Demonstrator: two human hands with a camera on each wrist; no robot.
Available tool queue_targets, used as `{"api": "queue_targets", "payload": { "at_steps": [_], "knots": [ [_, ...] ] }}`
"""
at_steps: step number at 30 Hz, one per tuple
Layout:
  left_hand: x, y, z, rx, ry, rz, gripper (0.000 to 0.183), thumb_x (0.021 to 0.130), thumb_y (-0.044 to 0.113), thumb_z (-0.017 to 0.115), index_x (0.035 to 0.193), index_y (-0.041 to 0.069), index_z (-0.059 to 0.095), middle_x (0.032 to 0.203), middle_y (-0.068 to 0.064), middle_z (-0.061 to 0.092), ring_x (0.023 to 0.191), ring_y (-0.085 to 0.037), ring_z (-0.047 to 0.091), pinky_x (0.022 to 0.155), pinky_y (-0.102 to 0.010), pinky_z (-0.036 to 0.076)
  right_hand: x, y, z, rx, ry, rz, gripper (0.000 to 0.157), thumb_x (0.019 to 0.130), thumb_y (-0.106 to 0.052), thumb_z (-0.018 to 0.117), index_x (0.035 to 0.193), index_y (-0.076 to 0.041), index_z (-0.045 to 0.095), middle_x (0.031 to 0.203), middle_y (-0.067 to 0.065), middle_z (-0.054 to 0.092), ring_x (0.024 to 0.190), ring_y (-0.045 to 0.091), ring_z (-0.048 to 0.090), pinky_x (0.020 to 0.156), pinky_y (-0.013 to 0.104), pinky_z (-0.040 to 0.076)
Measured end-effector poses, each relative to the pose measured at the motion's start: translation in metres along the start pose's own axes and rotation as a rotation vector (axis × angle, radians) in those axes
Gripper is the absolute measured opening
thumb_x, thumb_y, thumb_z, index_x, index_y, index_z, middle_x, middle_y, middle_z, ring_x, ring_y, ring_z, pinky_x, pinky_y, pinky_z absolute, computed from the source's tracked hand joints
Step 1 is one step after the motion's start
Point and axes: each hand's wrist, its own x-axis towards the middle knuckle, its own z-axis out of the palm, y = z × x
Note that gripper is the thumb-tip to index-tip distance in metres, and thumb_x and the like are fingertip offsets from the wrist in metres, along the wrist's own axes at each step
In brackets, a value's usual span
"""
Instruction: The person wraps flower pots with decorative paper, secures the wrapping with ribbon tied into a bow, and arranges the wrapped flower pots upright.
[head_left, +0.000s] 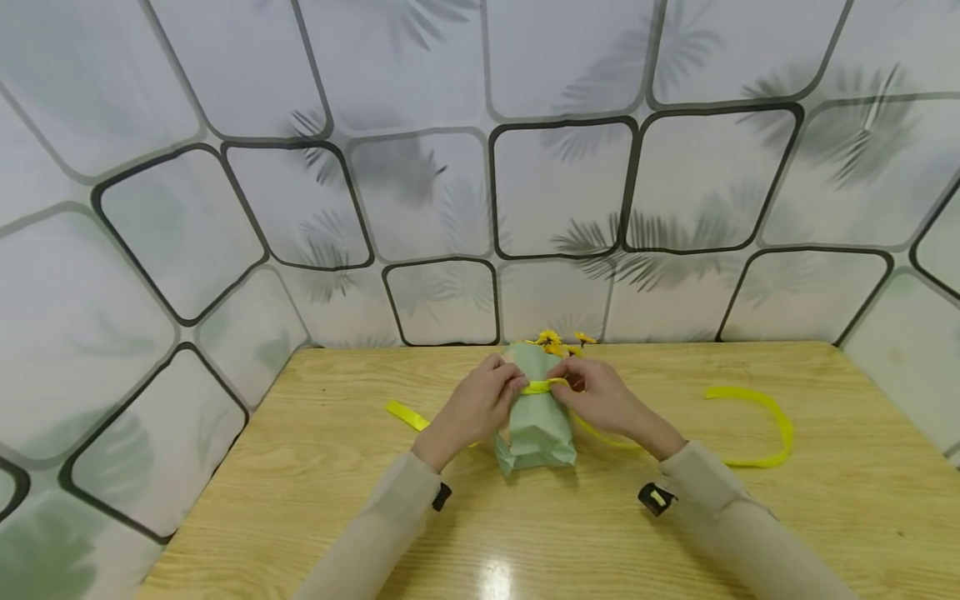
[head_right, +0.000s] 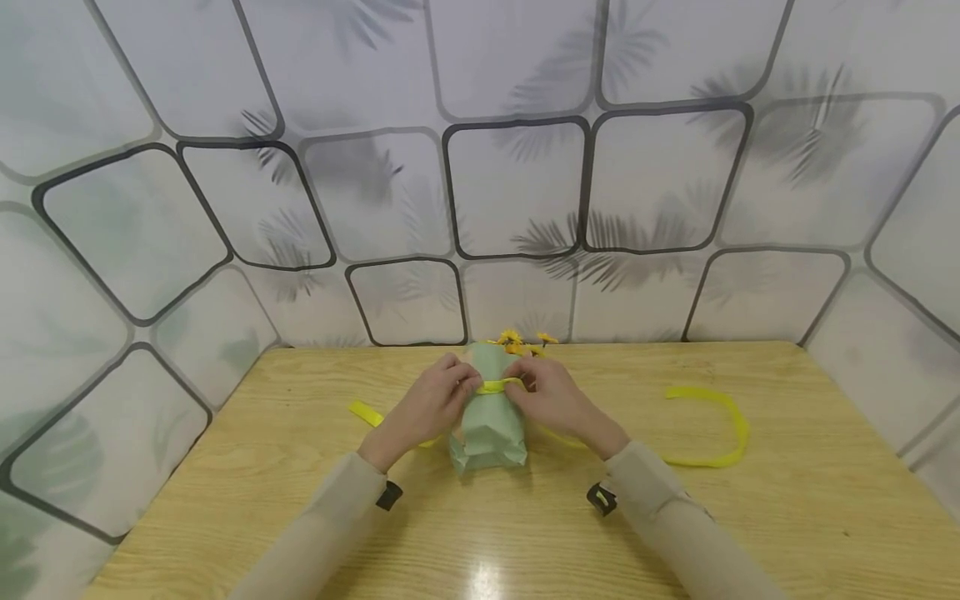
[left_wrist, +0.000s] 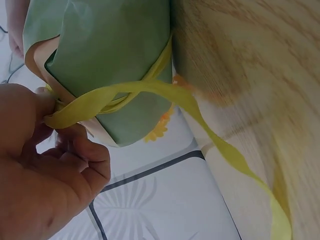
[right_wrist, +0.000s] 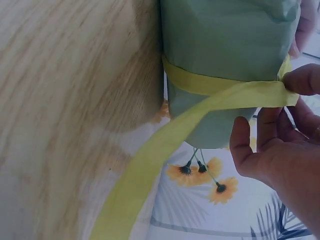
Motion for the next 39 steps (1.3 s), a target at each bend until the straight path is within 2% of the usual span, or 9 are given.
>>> {"api": "queue_targets", "payload": {
  "at_steps": [3,6,10,15,20,24,30,35,39],
  "knots": [
    [0.001,-0.001,0.0,-0.017,-0.039,-0.034,0.029,0.11,0.021,0.046,0.11,0.006,0.07,0.097,-0.007,0.061,0.08,-0.014,0.054,0.073,-0.028,0.05,0.001,0.003,-0.001,0.064,0.003,0.015,0.021,0.1,-0.006,0.062,0.12,-0.002,0.065,0.1,0.013,0.071,0.079,0.012,0.061,0.068,0.025,0.052],
    [0.002,-0.002,0.0,-0.038,-0.08,-0.071,0.031,0.111,0.022,0.043,0.107,0.006,0.069,0.094,-0.007,0.059,0.079,-0.014,0.052,0.071,-0.027,0.047,0.002,0.006,0.0,0.118,-0.012,-0.009,0.024,0.101,-0.003,0.059,0.124,-0.002,0.06,0.094,0.014,0.068,0.068,0.01,0.055,0.06,0.025,0.047],
    [0.004,-0.003,0.0,-0.066,-0.113,-0.102,0.033,0.112,0.023,0.041,0.097,0.007,0.065,0.088,-0.006,0.054,0.075,-0.014,0.047,0.068,-0.026,0.042,0.004,0.009,0.002,0.124,-0.033,-0.046,0.019,0.1,0.001,0.053,0.114,-0.003,0.066,0.099,0.015,0.07,0.07,0.008,0.052,0.06,0.024,0.045],
    [0.005,-0.003,-0.001,-0.107,-0.126,-0.115,0.037,0.112,0.022,0.04,0.082,0.009,0.057,0.078,-0.004,0.048,0.069,-0.015,0.041,0.064,-0.025,0.037,0.002,0.009,0.005,0.043,-0.021,-0.04,0.014,0.096,-0.005,0.064,0.104,-0.01,0.075,0.108,0.009,0.074,0.078,0.009,0.052,0.065,0.022,0.045],
    [0.004,-0.004,-0.002,-0.12,-0.114,-0.122,0.038,0.112,0.024,0.041,0.08,0.011,0.056,0.074,-0.001,0.046,0.068,-0.013,0.041,0.064,-0.025,0.037,0.0,0.005,0.005,-0.011,-0.013,-0.056,0.009,0.091,-0.016,0.077,0.101,-0.017,0.076,0.104,0.002,0.075,0.082,0.009,0.055,0.066,0.023,0.045],
    [0.003,-0.005,-0.002,-0.149,-0.085,-0.134,0.033,0.111,0.026,0.045,0.087,0.01,0.062,0.075,0.0,0.049,0.068,-0.011,0.044,0.064,-0.023,0.039,-0.002,0.003,0.004,-0.02,-0.002,-0.125,0.002,0.094,-0.016,0.075,0.096,-0.016,0.077,0.097,-0.001,0.073,0.082,0.01,0.054,0.066,0.023,0.045],
    [0.002,-0.004,-0.002,-0.141,-0.066,-0.129,0.03,0.111,0.023,0.047,0.092,0.009,0.064,0.078,-0.002,0.053,0.069,-0.012,0.045,0.064,-0.024,0.039,-0.001,0.003,0.008,-0.04,0.035,-0.259,0.004,0.094,-0.007,0.073,0.093,-0.011,0.074,0.091,0.001,0.061,0.073,0.011,0.047,0.062,0.03,0.045],
    [0.002,-0.002,-0.002,-0.103,-0.106,-0.111,0.034,0.112,0.021,0.039,0.091,0.007,0.061,0.084,-0.006,0.052,0.075,-0.015,0.044,0.068,-0.027,0.039,0.0,0.003,0.009,-0.089,0.068,-0.316,0.011,0.092,-0.003,0.074,0.102,-0.006,0.076,0.091,0.003,0.066,0.073,0.007,0.05,0.063,0.026,0.047],
    [0.004,-0.001,-0.003,-0.116,-0.145,-0.139,0.039,0.113,0.024,0.034,0.085,0.008,0.056,0.084,-0.006,0.048,0.075,-0.017,0.042,0.069,-0.027,0.037,0.0,0.002,0.007,-0.131,0.071,-0.335,0.011,0.094,0.0,0.07,0.102,-0.006,0.075,0.089,0.002,0.066,0.073,0.004,0.051,0.062,0.026,0.049]
  ]
}}
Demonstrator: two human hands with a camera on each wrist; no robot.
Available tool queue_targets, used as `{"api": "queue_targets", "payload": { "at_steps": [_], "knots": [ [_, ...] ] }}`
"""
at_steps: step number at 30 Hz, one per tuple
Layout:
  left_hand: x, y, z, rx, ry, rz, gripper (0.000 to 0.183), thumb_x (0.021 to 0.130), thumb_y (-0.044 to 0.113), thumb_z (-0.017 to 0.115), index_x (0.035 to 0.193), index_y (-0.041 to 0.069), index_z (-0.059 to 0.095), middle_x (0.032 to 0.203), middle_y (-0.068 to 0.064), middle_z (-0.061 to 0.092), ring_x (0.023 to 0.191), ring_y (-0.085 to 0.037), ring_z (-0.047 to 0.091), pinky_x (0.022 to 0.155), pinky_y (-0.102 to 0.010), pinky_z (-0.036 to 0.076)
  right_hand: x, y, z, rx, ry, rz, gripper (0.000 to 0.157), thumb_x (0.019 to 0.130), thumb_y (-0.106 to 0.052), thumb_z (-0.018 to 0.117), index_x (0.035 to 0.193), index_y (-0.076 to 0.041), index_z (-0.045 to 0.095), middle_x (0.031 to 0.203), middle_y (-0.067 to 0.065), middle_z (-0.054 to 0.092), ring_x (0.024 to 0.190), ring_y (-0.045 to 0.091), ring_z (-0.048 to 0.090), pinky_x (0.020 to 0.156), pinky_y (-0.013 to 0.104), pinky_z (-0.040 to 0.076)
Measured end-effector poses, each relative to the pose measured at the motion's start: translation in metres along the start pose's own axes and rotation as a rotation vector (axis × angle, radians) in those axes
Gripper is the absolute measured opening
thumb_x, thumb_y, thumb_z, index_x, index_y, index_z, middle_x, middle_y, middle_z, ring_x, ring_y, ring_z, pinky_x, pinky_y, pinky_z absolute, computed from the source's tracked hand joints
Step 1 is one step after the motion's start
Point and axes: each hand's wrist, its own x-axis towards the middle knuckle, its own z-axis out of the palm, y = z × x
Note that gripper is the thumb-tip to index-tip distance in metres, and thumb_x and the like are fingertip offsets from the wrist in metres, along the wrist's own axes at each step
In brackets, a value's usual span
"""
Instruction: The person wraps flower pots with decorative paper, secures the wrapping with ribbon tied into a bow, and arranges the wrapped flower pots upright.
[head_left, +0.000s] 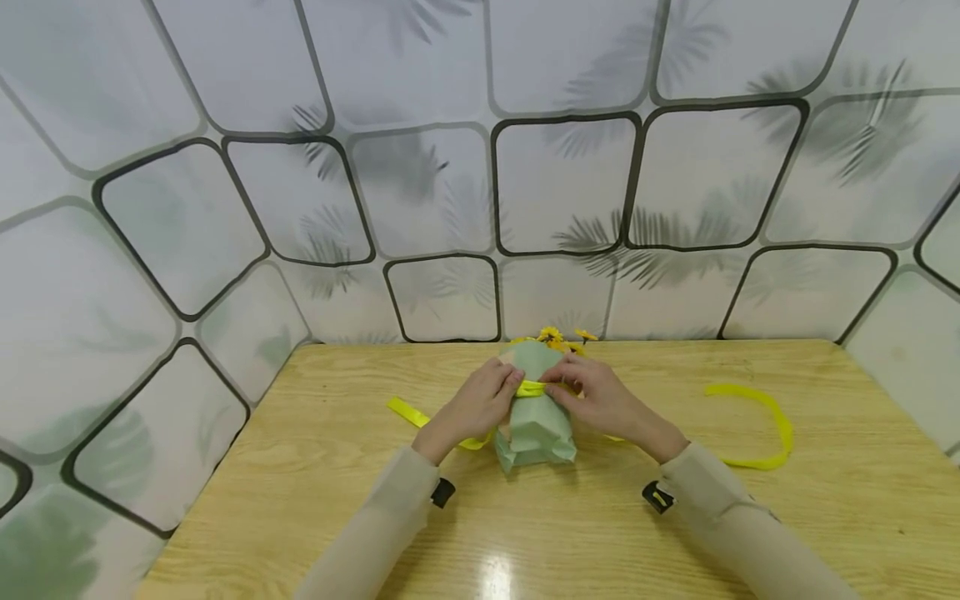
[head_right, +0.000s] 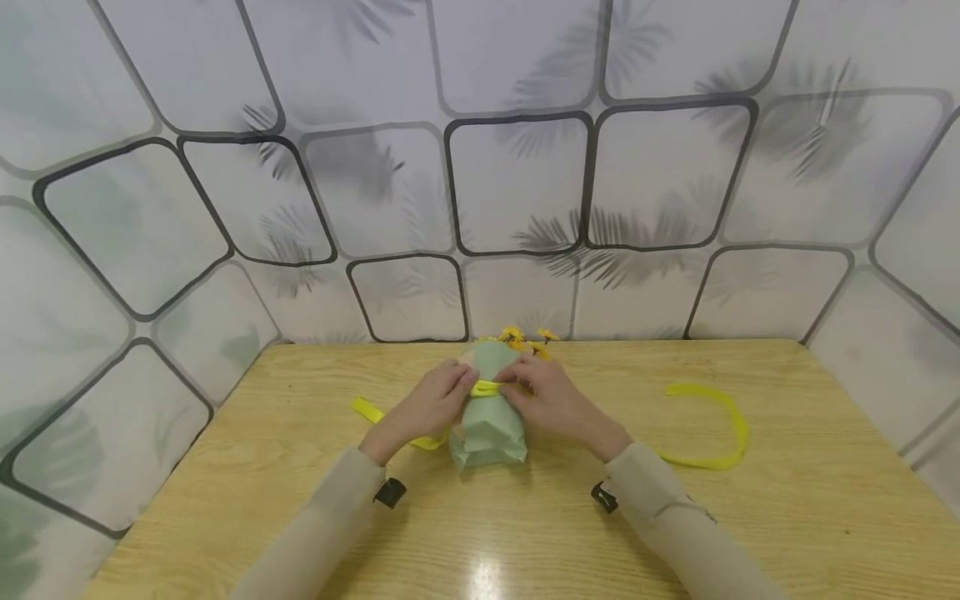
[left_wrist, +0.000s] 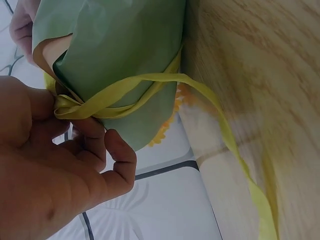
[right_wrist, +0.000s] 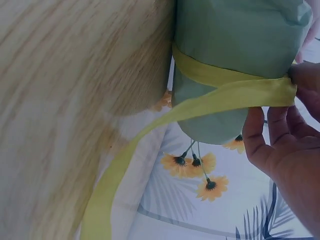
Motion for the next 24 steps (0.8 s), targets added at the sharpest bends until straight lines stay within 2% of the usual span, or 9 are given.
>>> {"api": "queue_targets", "payload": {
  "at_steps": [5,9,12,16,20,24],
  "knots": [
    [0.002,0.001,0.0002,-0.016,-0.014,-0.016,0.041,0.114,0.025,0.032,0.082,0.01,0.053,0.084,-0.005,0.046,0.073,-0.018,0.042,0.067,-0.028,0.036,0.0012,0.0016,-0.0018,0.011,-0.01,0.027,0.014,0.097,0.003,0.064,0.107,-0.005,0.07,0.088,0.001,0.069,0.073,0.003,0.055,0.063,0.023,0.05],
    [0.0024,0.0012,0.001,-0.015,-0.009,-0.015,0.042,0.114,0.025,0.031,0.08,0.01,0.052,0.081,-0.005,0.045,0.072,-0.018,0.04,0.067,-0.027,0.035,0.0012,0.0022,-0.0007,0.004,-0.013,0.0,0.019,0.097,0.007,0.06,0.103,-0.006,0.072,0.091,0.004,0.071,0.077,0.007,0.056,0.067,0.024,0.049],
    [0.0023,0.0005,0.001,-0.015,-0.005,-0.017,0.042,0.114,0.025,0.032,0.079,0.01,0.051,0.079,-0.004,0.043,0.07,-0.017,0.039,0.065,-0.026,0.034,-0.0004,0.0004,-0.0001,-0.011,-0.026,0.013,0.02,0.094,0.005,0.063,0.102,-0.008,0.076,0.095,0.002,0.073,0.08,0.009,0.054,0.069,0.025,0.048],
    [0.002,-0.0005,0.001,-0.034,-0.004,-0.025,0.042,0.114,0.025,0.033,0.078,0.011,0.05,0.078,-0.002,0.042,0.069,-0.016,0.04,0.064,-0.025,0.035,-0.0022,-0.0022,-0.0008,-0.008,-0.04,0.062,0.016,0.09,-0.006,0.073,0.104,-0.013,0.077,0.098,-0.001,0.073,0.08,0.008,0.054,0.07,0.024,0.048],
    [0.0011,-0.0016,0.0,-0.061,-0.006,-0.033,0.044,0.113,0.027,0.035,0.075,0.012,0.05,0.076,-0.001,0.043,0.067,-0.014,0.041,0.062,-0.024,0.036,-0.0008,-0.0017,-0.0011,0.012,-0.03,0.035,0.009,0.09,-0.012,0.078,0.099,-0.014,0.078,0.096,-0.001,0.071,0.079,0.007,0.055,0.065,0.024,0.048],
    [-0.0008,-0.003,-0.0023,-0.092,0.005,-0.028,0.041,0.112,0.03,0.041,0.08,0.011,0.058,0.074,-0.001,0.048,0.066,-0.012,0.043,0.062,-0.023,0.039,0.0001,-0.0004,-0.0007,0.018,-0.011,0.016,0.004,0.094,-0.01,0.075,0.096,-0.013,0.077,0.093,-0.001,0.068,0.079,0.006,0.053,0.064,0.024,0.047]
  ]
}}
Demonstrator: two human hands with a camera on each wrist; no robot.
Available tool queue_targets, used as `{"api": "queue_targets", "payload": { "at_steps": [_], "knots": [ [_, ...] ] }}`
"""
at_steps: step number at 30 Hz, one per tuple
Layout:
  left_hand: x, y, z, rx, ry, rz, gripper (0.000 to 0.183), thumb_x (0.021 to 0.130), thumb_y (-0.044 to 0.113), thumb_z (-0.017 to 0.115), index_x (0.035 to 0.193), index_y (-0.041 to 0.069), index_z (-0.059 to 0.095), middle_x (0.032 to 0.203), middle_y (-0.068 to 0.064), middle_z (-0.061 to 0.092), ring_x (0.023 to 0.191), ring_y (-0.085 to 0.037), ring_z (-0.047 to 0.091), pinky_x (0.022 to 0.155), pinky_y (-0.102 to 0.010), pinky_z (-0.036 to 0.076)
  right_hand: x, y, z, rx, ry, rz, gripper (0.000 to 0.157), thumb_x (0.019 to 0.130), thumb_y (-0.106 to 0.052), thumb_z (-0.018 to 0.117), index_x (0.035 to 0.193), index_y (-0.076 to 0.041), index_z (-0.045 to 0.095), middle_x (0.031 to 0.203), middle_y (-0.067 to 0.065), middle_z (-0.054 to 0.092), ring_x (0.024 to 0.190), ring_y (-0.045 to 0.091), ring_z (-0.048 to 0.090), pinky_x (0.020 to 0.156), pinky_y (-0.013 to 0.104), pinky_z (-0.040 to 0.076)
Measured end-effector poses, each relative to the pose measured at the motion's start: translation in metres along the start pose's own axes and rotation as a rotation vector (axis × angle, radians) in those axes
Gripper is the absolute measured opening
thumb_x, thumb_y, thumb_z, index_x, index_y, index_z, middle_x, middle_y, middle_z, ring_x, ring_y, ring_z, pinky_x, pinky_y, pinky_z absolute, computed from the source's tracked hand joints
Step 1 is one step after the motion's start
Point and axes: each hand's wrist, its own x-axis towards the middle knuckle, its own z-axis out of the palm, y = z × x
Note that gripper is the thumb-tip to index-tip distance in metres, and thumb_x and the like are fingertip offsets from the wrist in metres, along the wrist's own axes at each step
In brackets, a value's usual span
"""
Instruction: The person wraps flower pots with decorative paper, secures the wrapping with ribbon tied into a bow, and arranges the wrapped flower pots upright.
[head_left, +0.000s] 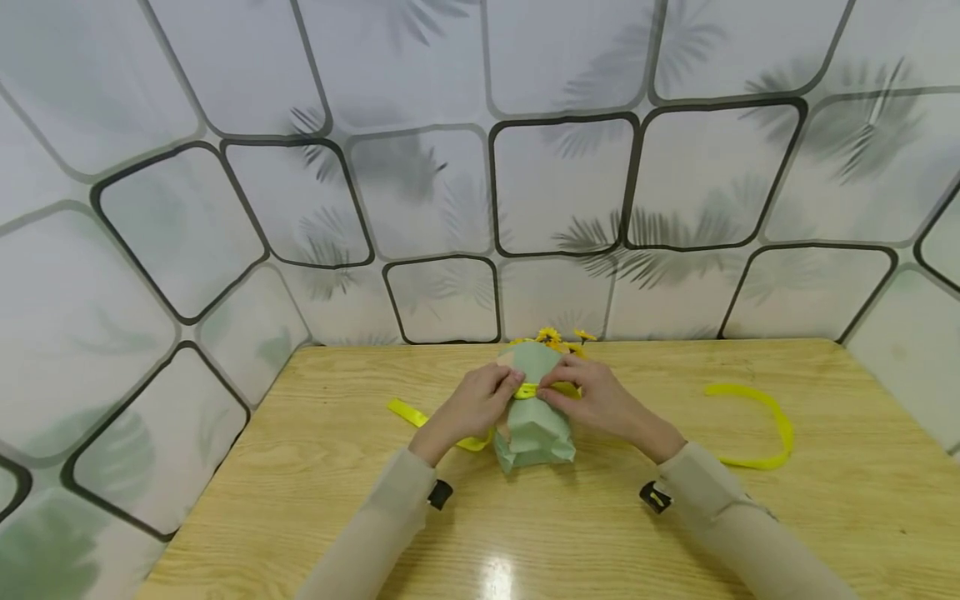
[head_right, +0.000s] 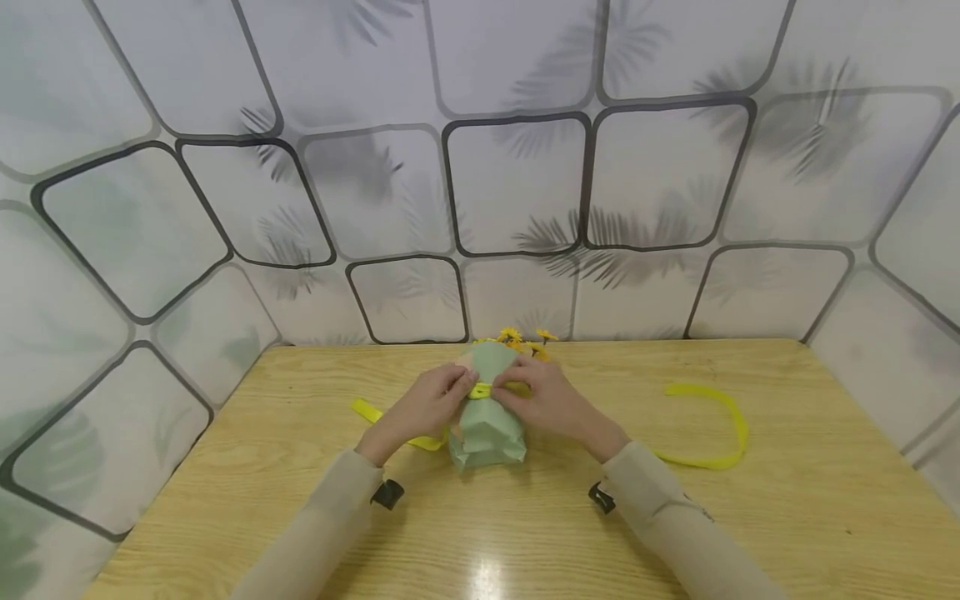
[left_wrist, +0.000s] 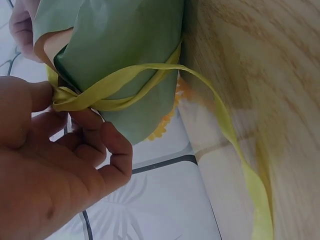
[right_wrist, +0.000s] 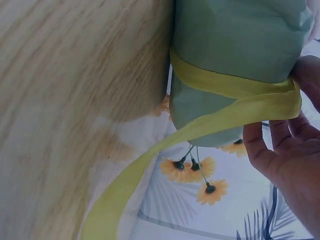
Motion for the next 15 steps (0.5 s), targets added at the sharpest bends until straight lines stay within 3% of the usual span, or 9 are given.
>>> {"api": "queue_targets", "payload": {
  "at_steps": [6,9,15],
  "knots": [
    [-0.004,-0.005,-0.002,-0.064,0.063,-0.004,0.019,0.105,0.029,0.06,0.105,0.014,0.073,0.09,0.002,0.07,0.079,-0.008,0.058,0.07,-0.022,0.049,-0.002,-0.004,-0.003,0.077,-0.008,0.131,0.007,0.1,-0.009,0.066,0.095,-0.013,0.07,0.097,0.002,0.065,0.087,0.01,0.057,0.07,0.025,0.049],
    [-0.007,-0.008,-0.002,-0.082,0.087,0.006,0.014,0.101,0.026,0.067,0.105,0.014,0.073,0.094,0.001,0.073,0.083,-0.008,0.063,0.075,-0.023,0.054,-0.004,-0.006,-0.004,0.105,-0.02,0.194,0.009,0.102,-0.01,0.063,0.095,-0.013,0.068,0.102,0.003,0.065,0.092,0.014,0.059,0.074,0.027,0.053],
    [-0.012,-0.011,-0.003,-0.097,0.096,0.009,0.009,0.099,0.022,0.07,0.1,0.013,0.073,0.091,0.001,0.073,0.08,-0.008,0.065,0.072,-0.023,0.054,-0.009,-0.007,-0.005,0.095,0.025,0.224,0.01,0.103,-0.009,0.061,0.096,-0.012,0.068,0.1,0.003,0.066,0.09,0.017,0.061,0.079,0.029,0.055]
  ]
}}
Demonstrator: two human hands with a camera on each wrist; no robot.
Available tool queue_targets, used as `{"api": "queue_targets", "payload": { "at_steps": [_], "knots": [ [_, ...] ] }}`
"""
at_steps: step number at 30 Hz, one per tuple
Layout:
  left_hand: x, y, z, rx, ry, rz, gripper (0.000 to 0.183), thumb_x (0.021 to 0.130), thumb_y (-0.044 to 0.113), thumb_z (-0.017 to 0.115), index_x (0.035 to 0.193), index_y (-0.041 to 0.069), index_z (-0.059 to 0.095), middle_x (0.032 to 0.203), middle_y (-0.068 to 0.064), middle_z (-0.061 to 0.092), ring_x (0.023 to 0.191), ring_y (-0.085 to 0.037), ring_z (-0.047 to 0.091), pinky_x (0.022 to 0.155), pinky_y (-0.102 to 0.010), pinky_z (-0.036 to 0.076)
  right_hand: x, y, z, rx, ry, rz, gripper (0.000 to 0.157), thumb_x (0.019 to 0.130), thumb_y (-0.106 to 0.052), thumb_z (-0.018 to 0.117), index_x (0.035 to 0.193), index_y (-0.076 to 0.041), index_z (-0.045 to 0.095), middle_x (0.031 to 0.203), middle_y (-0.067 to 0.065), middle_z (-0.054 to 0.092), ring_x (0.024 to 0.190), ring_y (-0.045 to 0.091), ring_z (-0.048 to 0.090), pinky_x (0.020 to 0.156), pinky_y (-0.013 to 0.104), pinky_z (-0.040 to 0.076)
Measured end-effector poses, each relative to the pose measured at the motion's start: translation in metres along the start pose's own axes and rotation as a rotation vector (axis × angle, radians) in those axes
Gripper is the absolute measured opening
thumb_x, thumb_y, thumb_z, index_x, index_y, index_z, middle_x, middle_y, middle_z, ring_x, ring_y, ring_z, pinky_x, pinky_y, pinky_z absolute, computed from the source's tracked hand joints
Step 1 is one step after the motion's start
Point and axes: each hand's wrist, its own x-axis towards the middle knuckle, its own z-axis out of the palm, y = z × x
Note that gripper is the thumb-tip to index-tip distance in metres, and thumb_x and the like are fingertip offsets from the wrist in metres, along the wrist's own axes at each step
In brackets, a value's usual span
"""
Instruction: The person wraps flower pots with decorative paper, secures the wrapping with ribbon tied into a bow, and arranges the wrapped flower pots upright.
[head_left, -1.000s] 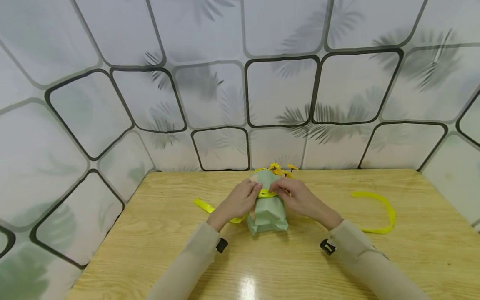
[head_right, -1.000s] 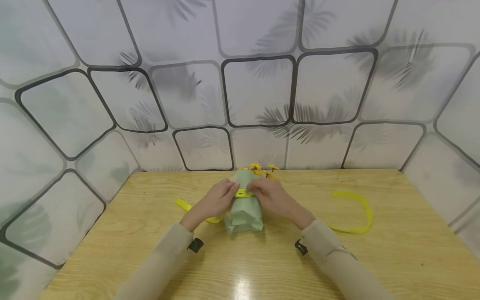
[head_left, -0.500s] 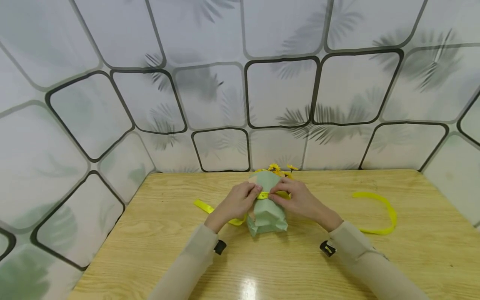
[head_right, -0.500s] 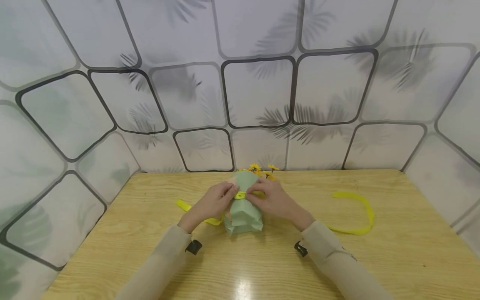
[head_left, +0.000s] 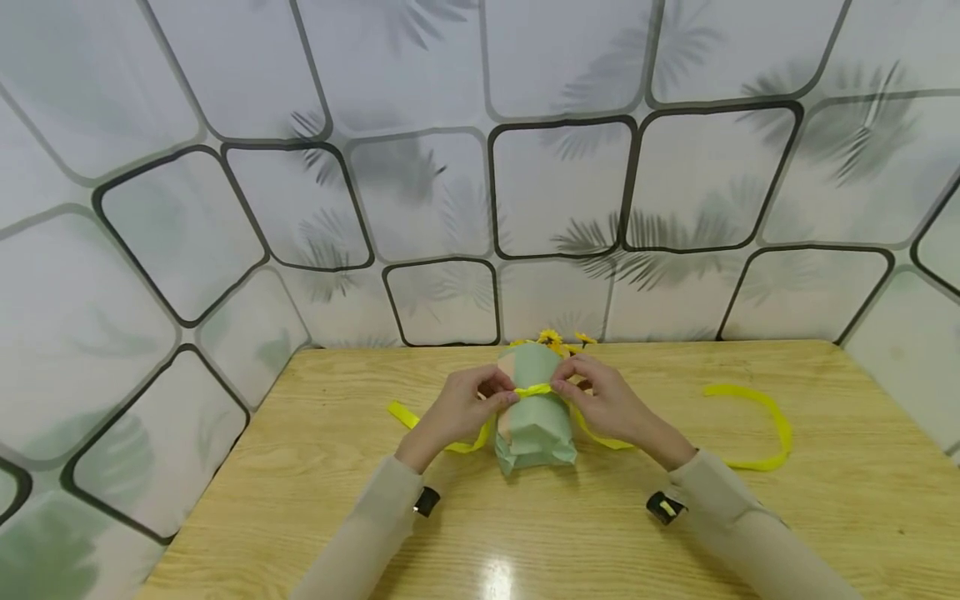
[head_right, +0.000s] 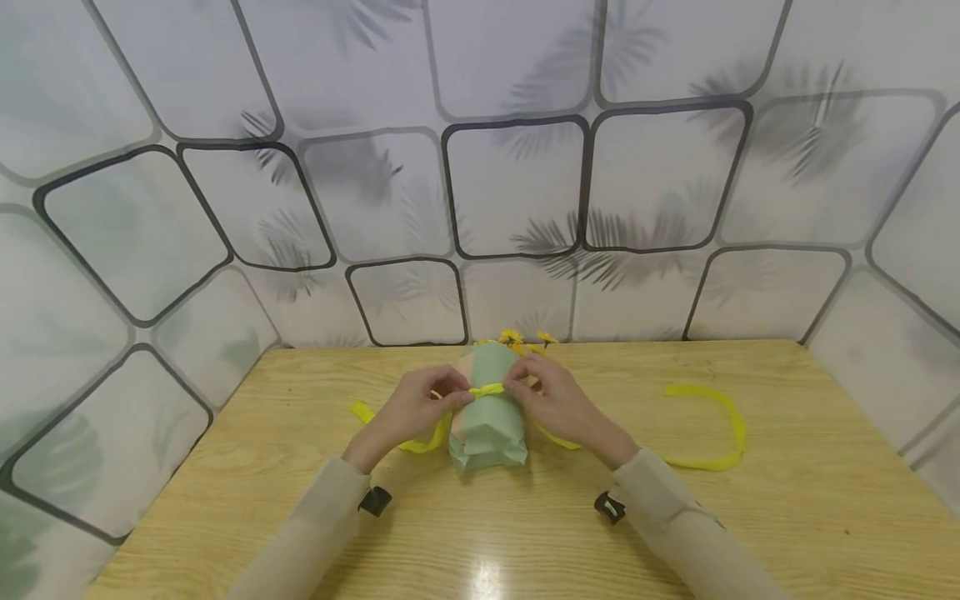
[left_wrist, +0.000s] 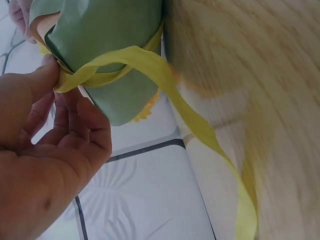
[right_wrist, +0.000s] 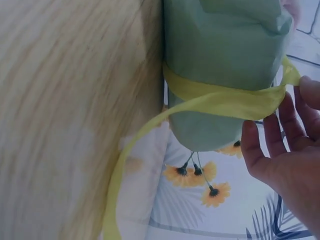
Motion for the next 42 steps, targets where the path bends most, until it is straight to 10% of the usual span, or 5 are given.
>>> {"api": "queue_targets", "payload": {
  "at_steps": [17,31,42],
  "knots": [
    [-0.01,0.001,-0.004,0.047,-0.011,-0.057,0.01,0.1,0.025,0.069,0.096,0.017,0.073,0.088,0.003,0.07,0.079,-0.009,0.062,0.073,-0.025,0.054,-0.007,0.005,-0.003,0.124,0.046,0.187,0.015,0.105,-0.013,0.058,0.103,-0.003,0.069,0.096,0.01,0.071,0.086,0.024,0.062,0.072,0.024,0.051],
    [-0.013,-0.004,-0.005,0.069,-0.002,-0.06,0.008,0.099,0.023,0.069,0.096,0.016,0.073,0.088,0.002,0.071,0.077,-0.009,0.061,0.073,-0.024,0.054,-0.01,0.004,0.0,0.075,-0.032,0.057,0.022,0.089,-0.014,0.081,0.109,-0.011,0.074,0.104,0.005,0.075,0.097,0.022,0.065,0.074,0.025,0.053],
    [-0.012,-0.003,-0.004,0.075,0.003,-0.05,0.009,0.1,0.023,0.069,0.097,0.015,0.074,0.089,0.001,0.072,0.078,-0.009,0.062,0.074,-0.024,0.054,-0.01,0.003,0.003,0.064,0.052,0.024,0.015,0.092,-0.002,0.072,0.107,-0.005,0.074,0.093,0.005,0.072,0.084,0.004,0.062,0.07,0.024,0.055]
  ]
}}
